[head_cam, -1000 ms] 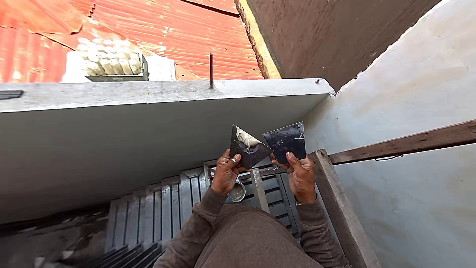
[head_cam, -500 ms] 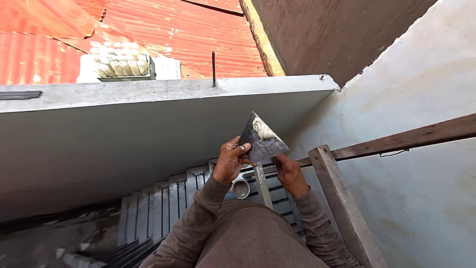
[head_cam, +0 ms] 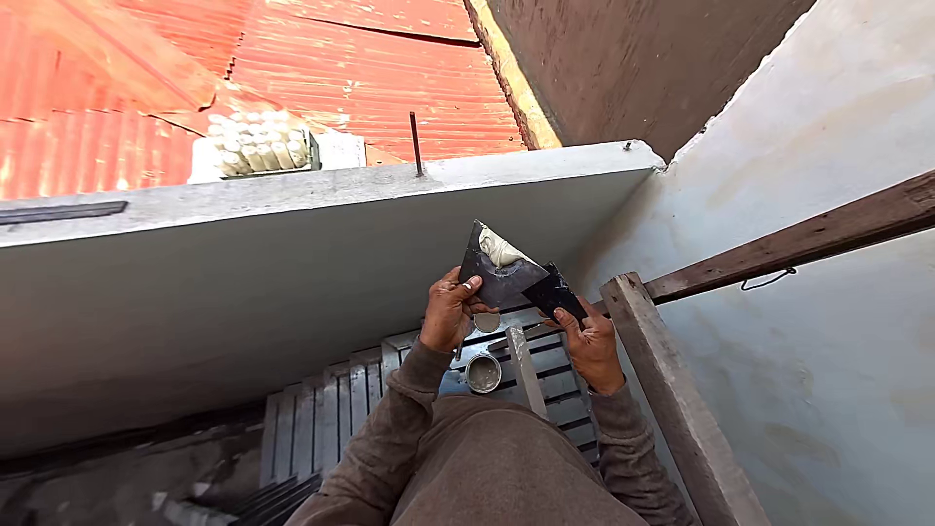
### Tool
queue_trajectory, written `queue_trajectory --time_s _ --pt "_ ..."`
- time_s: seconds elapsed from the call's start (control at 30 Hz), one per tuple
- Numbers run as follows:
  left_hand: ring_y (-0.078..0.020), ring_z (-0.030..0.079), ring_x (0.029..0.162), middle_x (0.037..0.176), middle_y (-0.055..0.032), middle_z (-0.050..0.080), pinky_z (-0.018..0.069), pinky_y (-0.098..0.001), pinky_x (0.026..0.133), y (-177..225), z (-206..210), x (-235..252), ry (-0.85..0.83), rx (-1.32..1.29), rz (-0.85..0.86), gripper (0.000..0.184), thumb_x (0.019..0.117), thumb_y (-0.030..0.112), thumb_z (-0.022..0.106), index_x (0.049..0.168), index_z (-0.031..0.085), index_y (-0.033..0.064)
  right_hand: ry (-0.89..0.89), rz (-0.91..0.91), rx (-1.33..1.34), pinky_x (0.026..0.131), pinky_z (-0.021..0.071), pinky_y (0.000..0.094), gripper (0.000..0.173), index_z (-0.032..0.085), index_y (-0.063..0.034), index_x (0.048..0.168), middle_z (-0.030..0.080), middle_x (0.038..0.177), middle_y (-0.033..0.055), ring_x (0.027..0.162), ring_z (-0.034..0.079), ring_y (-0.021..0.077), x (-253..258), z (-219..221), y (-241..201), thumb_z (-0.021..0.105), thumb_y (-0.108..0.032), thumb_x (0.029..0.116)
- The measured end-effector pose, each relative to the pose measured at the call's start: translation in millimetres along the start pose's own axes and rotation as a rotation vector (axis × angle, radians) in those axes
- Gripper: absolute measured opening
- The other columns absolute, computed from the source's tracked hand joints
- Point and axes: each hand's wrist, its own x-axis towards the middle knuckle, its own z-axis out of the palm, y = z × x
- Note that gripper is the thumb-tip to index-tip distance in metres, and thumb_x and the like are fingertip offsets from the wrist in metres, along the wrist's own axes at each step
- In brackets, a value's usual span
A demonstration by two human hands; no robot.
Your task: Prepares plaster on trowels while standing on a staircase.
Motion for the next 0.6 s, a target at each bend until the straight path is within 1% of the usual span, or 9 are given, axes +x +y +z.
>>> queue_trajectory --time_s 0.07,0.13,0.2,0.27,0.3,0.33,0.4,0.5,0.6 --pt "-0.0258 0.074 0.075 0.099 -0.0172 0.072 0.0646 -0.0444 0.068 14.4 -0.7 0.0 -0.022 0.024 0.052 0.022 0.1037 0.004 0.051 0.122 0.063 0.0028 0.069 0.043 0.090 0.082 0.0674 0.0403 0.028 0.058 0.0122 0.125 0.076 0.104 0.0165 0.091 0.078 0.0261 2.4 -10.9 -4.6 0.060 0.001 0.0994" --pt "-0.0258 0.074 0.076 0.101 -0.0162 0.072 0.0647 -0.0450 0.067 17.6 -10.2 1.1 -0.016 0.060 0.055 0.022 0.1044 0.006 0.051 0.123 0.063 0.0057 0.123 0.038 0.163 0.082 0.0663 0.0404 0.033 0.055 0.0122 0.129 0.075 0.104 0.0163 0.090 0.077 0.0252 7.8 -21.6 -14.5 0.060 0.000 0.0987" --pt "-0.0277 0.074 0.077 0.101 -0.0181 0.072 0.0645 -0.0465 0.067 2.4 -23.6 3.8 -0.013 0.081 -0.018 0.024 0.1050 0.007 0.050 0.126 0.061 0.0052 0.146 -0.005 0.205 0.086 0.0648 0.0395 0.036 0.054 0.0107 0.132 0.074 0.106 0.0152 0.093 0.075 0.0228 12.2 -27.4 -22.4 0.060 0.000 0.0983" --pt "-0.0300 0.074 0.078 0.102 -0.0212 0.072 0.0642 -0.0476 0.067 -23.4 -32.4 4.9 -0.021 0.075 -0.124 0.025 0.1047 0.003 0.049 0.128 0.058 0.0011 0.147 -0.053 0.195 0.095 0.0609 0.0360 0.037 0.055 0.0094 0.133 0.074 0.111 0.0128 0.102 0.073 0.0178 14.0 -29.0 -26.6 0.061 0.000 0.0977" --pt "-0.0301 0.074 0.079 0.102 -0.0215 0.071 0.0641 -0.0469 0.068 -34.8 -32.7 3.6 -0.032 0.062 -0.169 0.026 0.1047 0.002 0.048 0.129 0.057 -0.0003 0.150 -0.072 0.191 0.098 0.0597 0.0355 0.038 0.055 0.0096 0.133 0.074 0.113 0.0126 0.104 0.072 0.0171 13.8 -28.8 -25.8 0.062 0.001 0.0973" --pt "-0.0295 0.074 0.080 0.103 -0.0211 0.071 0.0641 -0.0459 0.068 -43.7 -30.1 1.4 -0.039 0.043 -0.202 0.026 0.1049 0.002 0.046 0.129 0.055 -0.0006 0.154 -0.092 0.178 0.098 0.0597 0.0354 0.037 0.056 0.0098 0.132 0.074 0.112 0.0123 0.105 0.072 0.0166 12.6 -28.5 -23.8 0.063 0.001 0.0969" --pt "-0.0279 0.074 0.080 0.104 -0.0202 0.071 0.0637 -0.0434 0.068 -54.5 -19.8 -2.9 -0.049 -0.011 -0.246 0.027 0.1054 0.003 0.045 0.130 0.055 -0.0003 0.177 -0.146 0.114 0.094 0.0608 0.0341 0.032 0.061 0.0104 0.126 0.075 0.109 0.0111 0.101 0.073 0.0150 8.4 -29.0 -16.6 0.064 -0.001 0.0965" --pt "-0.0265 0.073 0.081 0.105 -0.0191 0.071 0.0635 -0.0413 0.070 -64.9 -6.4 -6.9 -0.092 -0.112 -0.274 0.027 0.1066 0.006 0.043 0.131 0.053 0.0005 0.237 -0.241 -0.007 0.092 0.0619 0.0324 0.026 0.065 0.0115 0.118 0.076 0.103 0.0096 0.096 0.074 0.0125 -1.3 -30.8 -6.0 0.067 -0.003 0.0959" --pt "-0.0265 0.073 0.082 0.107 -0.0187 0.070 0.0628 -0.0419 0.071 -63.8 1.2 -8.4 -0.118 -0.166 -0.261 0.029 0.1064 0.007 0.044 0.134 0.051 0.0008 0.217 -0.320 -0.073 0.091 0.0615 0.0283 0.025 0.066 0.0106 0.116 0.076 0.103 0.0066 0.096 0.073 0.0077 -5.1 -21.0 -10.1 0.066 -0.005 0.0967"
